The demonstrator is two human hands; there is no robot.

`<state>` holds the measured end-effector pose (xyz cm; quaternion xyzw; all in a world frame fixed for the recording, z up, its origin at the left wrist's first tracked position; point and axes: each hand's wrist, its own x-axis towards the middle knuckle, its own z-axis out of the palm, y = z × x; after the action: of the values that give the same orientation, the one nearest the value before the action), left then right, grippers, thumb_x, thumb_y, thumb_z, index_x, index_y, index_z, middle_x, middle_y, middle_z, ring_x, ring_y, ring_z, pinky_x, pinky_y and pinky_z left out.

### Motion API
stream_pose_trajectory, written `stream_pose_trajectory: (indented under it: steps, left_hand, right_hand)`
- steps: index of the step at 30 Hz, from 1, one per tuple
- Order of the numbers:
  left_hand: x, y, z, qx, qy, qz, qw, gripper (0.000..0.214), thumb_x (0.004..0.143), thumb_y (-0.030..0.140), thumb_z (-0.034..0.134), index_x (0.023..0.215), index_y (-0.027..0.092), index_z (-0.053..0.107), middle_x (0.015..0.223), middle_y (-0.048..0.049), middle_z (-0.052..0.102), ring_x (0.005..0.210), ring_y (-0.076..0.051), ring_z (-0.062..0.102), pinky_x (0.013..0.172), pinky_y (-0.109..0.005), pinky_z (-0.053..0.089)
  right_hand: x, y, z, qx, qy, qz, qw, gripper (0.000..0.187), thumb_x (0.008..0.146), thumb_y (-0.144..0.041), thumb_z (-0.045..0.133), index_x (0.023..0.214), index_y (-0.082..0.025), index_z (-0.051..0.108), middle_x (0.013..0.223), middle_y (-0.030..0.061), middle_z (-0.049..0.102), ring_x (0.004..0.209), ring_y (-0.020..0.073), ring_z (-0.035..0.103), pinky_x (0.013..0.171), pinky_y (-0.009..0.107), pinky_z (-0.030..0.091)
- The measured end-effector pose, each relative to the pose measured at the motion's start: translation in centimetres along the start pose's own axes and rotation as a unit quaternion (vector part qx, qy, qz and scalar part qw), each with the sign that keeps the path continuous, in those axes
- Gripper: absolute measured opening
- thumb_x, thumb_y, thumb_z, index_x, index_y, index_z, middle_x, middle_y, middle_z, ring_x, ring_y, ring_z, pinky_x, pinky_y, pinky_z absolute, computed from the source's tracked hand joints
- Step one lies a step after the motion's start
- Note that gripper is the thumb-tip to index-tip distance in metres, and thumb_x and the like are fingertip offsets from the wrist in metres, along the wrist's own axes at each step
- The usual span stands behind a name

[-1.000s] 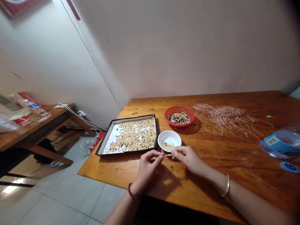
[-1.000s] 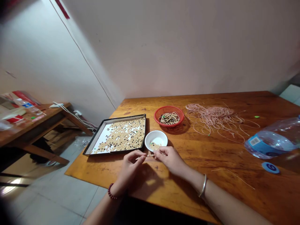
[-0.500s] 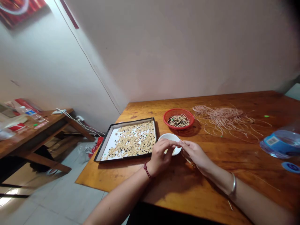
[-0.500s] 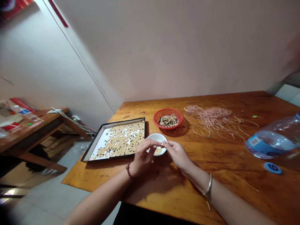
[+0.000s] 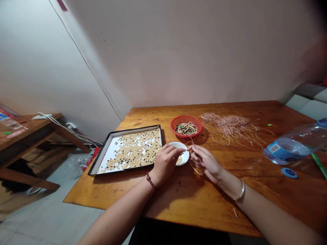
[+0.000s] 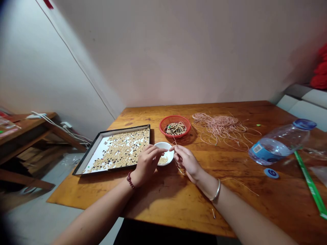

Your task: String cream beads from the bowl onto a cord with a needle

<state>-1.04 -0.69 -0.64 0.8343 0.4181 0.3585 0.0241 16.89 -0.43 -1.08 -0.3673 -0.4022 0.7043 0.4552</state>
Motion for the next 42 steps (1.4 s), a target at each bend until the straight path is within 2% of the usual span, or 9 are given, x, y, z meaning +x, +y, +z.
stream_pose_trajectory:
  steps: [5,10,15,17,21,26,33,42]
  left_hand:
    - [-0.3,0.1,0.3,0.008,-0.042,-0.020,0.999,0.025,0.096,0.022,0.037,0.096,0.019,0.062,0.084,-0.0056,0.067,0.067,-0.014,0.057,0.061,-0.025,0.041]
    - [-0.6,0.2,0.6,0.037,-0.047,-0.019,0.998,0.020,0.096,0.021,0.035,0.092,0.019,0.055,0.076,-0.0040,0.065,0.062,-0.014,0.058,0.057,-0.024,0.039]
    - [-0.6,0.3,0.9,0.086,0.000,0.012,0.996,0.016,0.096,0.022,0.036,0.087,0.018,0.049,0.067,-0.0016,0.060,0.054,-0.013,0.054,0.051,-0.024,0.034]
    - [-0.6,0.3,0.9,0.106,-0.003,0.045,0.993,0.016,0.095,0.022,0.039,0.082,0.018,0.047,0.064,-0.0009,0.059,0.054,-0.013,0.053,0.050,-0.024,0.033]
    - [-0.6,0.3,1.1,0.136,-0.024,0.081,0.987,0.015,0.094,0.021,0.042,0.082,0.018,0.049,0.069,-0.0014,0.061,0.060,-0.014,0.056,0.051,-0.025,0.034]
    - [-0.7,0.4,1.2,0.138,-0.010,0.084,0.987,0.012,0.094,0.022,0.044,0.088,0.017,0.054,0.072,-0.0012,0.064,0.064,-0.014,0.058,0.054,-0.025,0.038]
    - [-0.6,0.3,0.7,0.151,-0.006,0.096,0.984,0.015,0.093,0.019,0.045,0.084,0.017,0.056,0.074,-0.0019,0.063,0.066,-0.015,0.054,0.058,-0.026,0.040]
    - [-0.5,-0.1,0.4,0.176,0.003,0.105,0.979,0.011,0.092,0.024,0.052,0.093,0.022,0.062,0.078,-0.0006,0.063,0.069,-0.015,0.050,0.061,-0.027,0.039]
  right_hand:
    - [-0.1,-0.2,-0.2,0.073,-0.028,0.041,0.996,0.023,0.083,-0.039,0.059,0.095,-0.020,0.060,0.067,-0.0060,0.045,0.041,0.0037,0.014,0.038,0.020,0.012]
    - [-0.2,-0.6,0.0,0.149,-0.039,0.103,0.983,0.019,0.087,-0.035,0.056,0.094,-0.019,0.064,0.067,-0.0052,0.043,0.043,0.0045,0.010,0.036,0.018,0.015]
    - [-0.2,-0.6,0.1,0.187,-0.046,0.123,0.974,0.020,0.090,-0.030,0.052,0.101,-0.020,0.065,0.071,-0.0040,0.044,0.043,0.0037,0.014,0.034,0.015,0.017]
    - [-0.2,-0.5,0.1,0.194,-0.053,0.131,0.971,0.022,0.091,-0.029,0.052,0.105,-0.020,0.065,0.071,-0.0042,0.044,0.043,0.0030,0.014,0.033,0.013,0.018]
    - [-0.5,-0.5,0.1,0.201,-0.067,0.145,0.966,0.023,0.091,-0.030,0.052,0.107,-0.020,0.067,0.074,-0.0033,0.048,0.042,0.0019,0.017,0.033,0.012,0.020]
    - [-0.7,-0.3,0.2,0.206,-0.085,0.151,0.963,0.025,0.093,-0.028,0.049,0.108,-0.021,0.068,0.082,-0.0013,0.052,0.043,0.0017,0.019,0.034,0.011,0.021]
    - [-0.8,-0.3,0.5,0.196,-0.098,0.152,0.964,0.026,0.092,-0.028,0.050,0.110,-0.021,0.067,0.075,-0.0021,0.050,0.045,0.0027,0.021,0.034,0.011,0.020]
    - [-1.0,-0.4,0.4,0.209,-0.087,0.174,0.958,0.024,0.091,-0.028,0.052,0.109,-0.024,0.067,0.074,-0.0033,0.050,0.042,0.0024,0.019,0.035,0.011,0.021]
